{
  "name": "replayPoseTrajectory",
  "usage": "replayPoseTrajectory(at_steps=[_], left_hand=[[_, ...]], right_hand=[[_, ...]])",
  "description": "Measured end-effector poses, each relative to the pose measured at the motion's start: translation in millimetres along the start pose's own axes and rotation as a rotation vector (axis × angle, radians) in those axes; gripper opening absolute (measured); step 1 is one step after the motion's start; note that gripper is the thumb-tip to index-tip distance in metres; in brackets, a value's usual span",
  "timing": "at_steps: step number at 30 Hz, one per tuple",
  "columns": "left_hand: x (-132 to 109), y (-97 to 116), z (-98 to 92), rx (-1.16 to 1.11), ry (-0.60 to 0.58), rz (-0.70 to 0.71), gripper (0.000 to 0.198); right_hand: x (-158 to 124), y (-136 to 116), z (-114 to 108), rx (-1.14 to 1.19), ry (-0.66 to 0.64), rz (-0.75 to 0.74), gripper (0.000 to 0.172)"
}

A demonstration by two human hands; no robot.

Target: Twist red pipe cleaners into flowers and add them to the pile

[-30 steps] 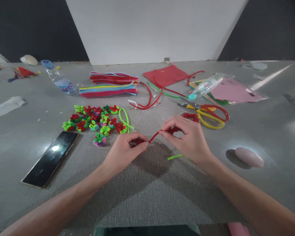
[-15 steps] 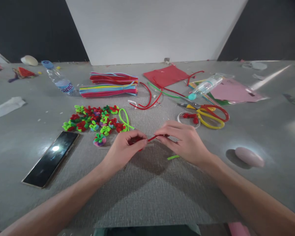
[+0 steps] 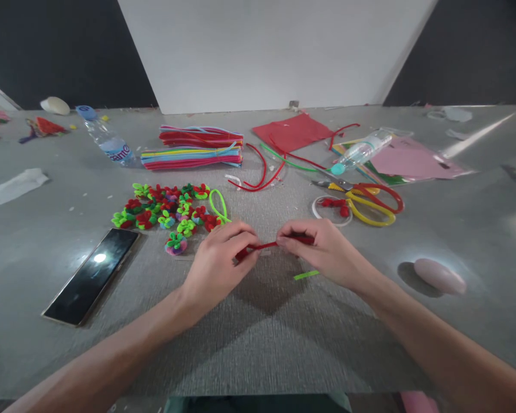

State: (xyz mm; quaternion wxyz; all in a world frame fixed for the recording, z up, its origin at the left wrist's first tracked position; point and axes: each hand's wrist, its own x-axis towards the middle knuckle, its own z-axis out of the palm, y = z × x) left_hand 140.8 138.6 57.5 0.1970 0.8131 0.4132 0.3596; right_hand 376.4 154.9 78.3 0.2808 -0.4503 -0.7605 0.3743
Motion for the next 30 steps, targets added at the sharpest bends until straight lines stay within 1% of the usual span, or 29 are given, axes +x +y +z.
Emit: replayPoseTrajectory(at_steps=[1,3,5,6,7,9,11,13,15,19,23,27,30], left_hand=[[1,0,-0.4,-0.033,-0.011,-0.032,0.012],[3,1,-1.6,-0.102,-0.048,-0.114,0.015],[5,3,-2.9,-0.186,-0.101,-0.217,0.012],[7,3,-3.4,-0.240,-0.132,-0.275,0.010],[8,4,-3.8,-0.301,-0.166,-0.333,0.009],[10,5,-4.4,-0.431,-0.234,-0.429,0.011],[10,5,-5.1,-0.541,-0.284,-0.477,0.013],[10,5,-5.9,-0.619,-0.308,-0.491,0.015],[10,5,-6.4,-0.674,-0.304,-0.497,0.018],[10,4,-6.2,-0.747,-0.280,-0.518,0.022],[9,4,-5.9,-0.749,-0.303,-0.518,0.023],[9,4,-6.9,-0.696,-0.310,-0.434,0.024],[8,3,-6.4,-0.665,-0.299,-0.364,0.023]], right_hand=[[-1,0,0,-0.044,0.016,-0.037,0.020],[-2,0,0,-0.214,0.110,-0.162,0.015],[-3,0,0,-0.420,0.220,-0.308,0.011],[-3,-1,0,-0.500,0.249,-0.369,0.011],[-4,-2,1,-0.556,0.253,-0.419,0.012],[-5,-5,2,-0.605,0.212,-0.496,0.011],[-6,-8,4,-0.621,0.170,-0.539,0.014],[-6,-8,6,-0.623,0.162,-0.544,0.019],[-6,-7,6,-0.607,0.178,-0.524,0.020],[-5,-1,6,-0.552,0.212,-0.500,0.017],[-4,4,7,-0.494,0.274,-0.492,0.015],[-4,4,14,-0.423,0.321,-0.465,0.016],[-5,2,23,-0.342,0.335,-0.405,0.016]])
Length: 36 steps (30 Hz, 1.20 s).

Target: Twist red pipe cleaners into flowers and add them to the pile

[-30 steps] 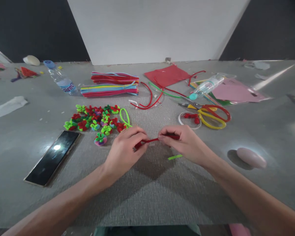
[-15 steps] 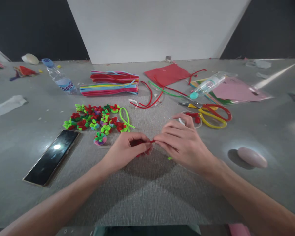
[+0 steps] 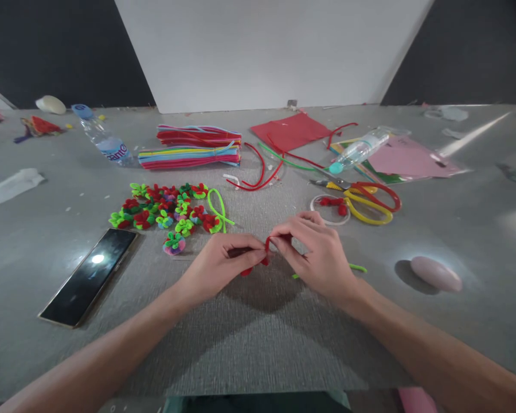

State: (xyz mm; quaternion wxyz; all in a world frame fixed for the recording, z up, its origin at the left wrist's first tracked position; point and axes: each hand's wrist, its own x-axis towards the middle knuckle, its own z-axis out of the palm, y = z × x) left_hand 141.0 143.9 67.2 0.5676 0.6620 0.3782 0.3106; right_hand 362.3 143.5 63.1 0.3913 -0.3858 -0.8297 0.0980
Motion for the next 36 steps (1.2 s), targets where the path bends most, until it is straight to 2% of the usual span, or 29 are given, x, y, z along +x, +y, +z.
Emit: replayPoseTrajectory(at_steps=[4,8,13,21,36], left_hand=[[0.6,-3.5,1.1,-0.042,0.006,0.033,0.021],[0.9,-5.4,1.3,-0.051,0.034,0.028,0.020],[1.0,-2.9,2.2,-0.054,0.074,-0.030,0.017],[0.2,-3.9,8.6,0.019,0.113,-0.013,0.003],[0.7,-8.8,7.8,0.073,0.117,0.024,0.004]], right_hand=[[-2.7,-3.7,6.1,0.093,-0.043,0.115,0.016],[-3.5,-4.5,6.2,0.111,-0.085,0.165,0.015],[-4.4,-6.3,7.7,0.119,-0.122,0.167,0.016],[-5.6,-5.8,9.7,0.116,-0.161,0.165,0.016],[-8.3,-4.3,10.8,0.144,-0.224,0.178,0.015]])
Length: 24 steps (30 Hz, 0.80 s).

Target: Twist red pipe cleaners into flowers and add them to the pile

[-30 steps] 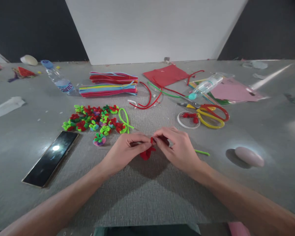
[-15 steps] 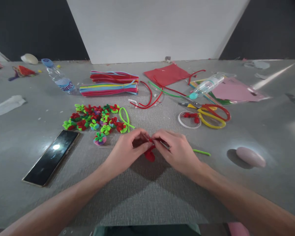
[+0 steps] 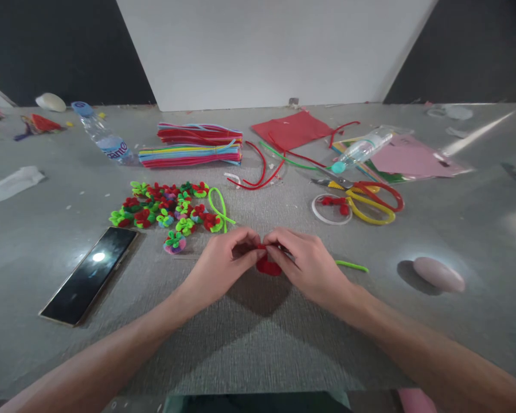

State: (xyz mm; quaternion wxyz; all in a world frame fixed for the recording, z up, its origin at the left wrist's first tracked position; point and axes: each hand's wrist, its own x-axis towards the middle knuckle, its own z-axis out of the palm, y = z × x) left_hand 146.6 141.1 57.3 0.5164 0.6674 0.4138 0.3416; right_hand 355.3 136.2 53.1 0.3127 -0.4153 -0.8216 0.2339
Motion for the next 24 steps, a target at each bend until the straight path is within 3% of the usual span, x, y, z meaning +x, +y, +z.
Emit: replayPoseTrajectory(at_steps=[16,24], left_hand=[[-3,6,2.3,0.217,0.031,0.037,0.013],[-5,1,-2.4,0.308,0.013,0.165,0.015]], right_hand=[[2,-9,-3,-0.006,-0.041,0.113,0.013],[8,-4,-14,0.450,-0.162,0.382,0.026]])
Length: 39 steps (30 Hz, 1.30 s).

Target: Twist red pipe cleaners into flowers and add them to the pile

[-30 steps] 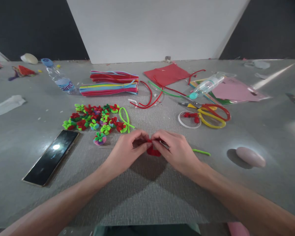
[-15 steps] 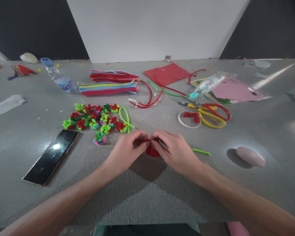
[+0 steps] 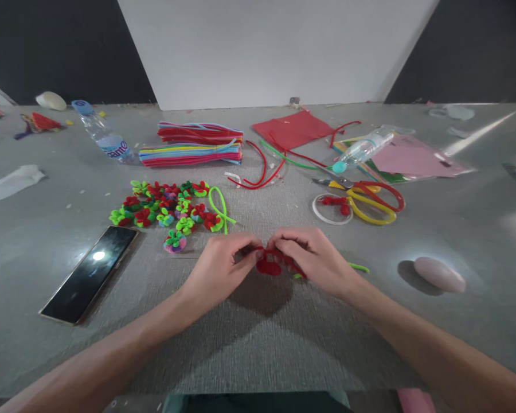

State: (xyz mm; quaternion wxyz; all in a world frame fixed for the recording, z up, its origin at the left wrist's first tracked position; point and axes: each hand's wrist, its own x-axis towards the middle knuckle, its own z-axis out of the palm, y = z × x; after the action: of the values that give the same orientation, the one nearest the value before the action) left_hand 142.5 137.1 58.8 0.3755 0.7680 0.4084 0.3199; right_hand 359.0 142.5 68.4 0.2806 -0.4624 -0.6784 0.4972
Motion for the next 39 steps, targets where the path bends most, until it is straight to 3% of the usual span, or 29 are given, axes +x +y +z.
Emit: replayPoseTrajectory(at_steps=[6,10,23,30,39], left_hand=[[1,0,-3.2,-0.070,-0.007,0.080,0.015],[3,1,-3.4,-0.116,-0.014,0.072,0.013],[3,2,-3.3,-0.421,-0.096,-0.203,0.018],[4,5,-5.1,-0.369,-0.090,-0.216,0.019],[3,4,-3.4,-0.346,-0.003,-0.166,0.022]], right_hand=[[2,1,-17,0.264,-0.189,0.125,0.024],[3,4,-19,0.260,-0.238,0.117,0.031],[2,0,-5,-0.002,-0.148,-0.042,0.031],[2,0,-4,-0.069,-0.130,-0.061,0.023],[4,1,-3,0.064,-0.165,-0.025,0.022]])
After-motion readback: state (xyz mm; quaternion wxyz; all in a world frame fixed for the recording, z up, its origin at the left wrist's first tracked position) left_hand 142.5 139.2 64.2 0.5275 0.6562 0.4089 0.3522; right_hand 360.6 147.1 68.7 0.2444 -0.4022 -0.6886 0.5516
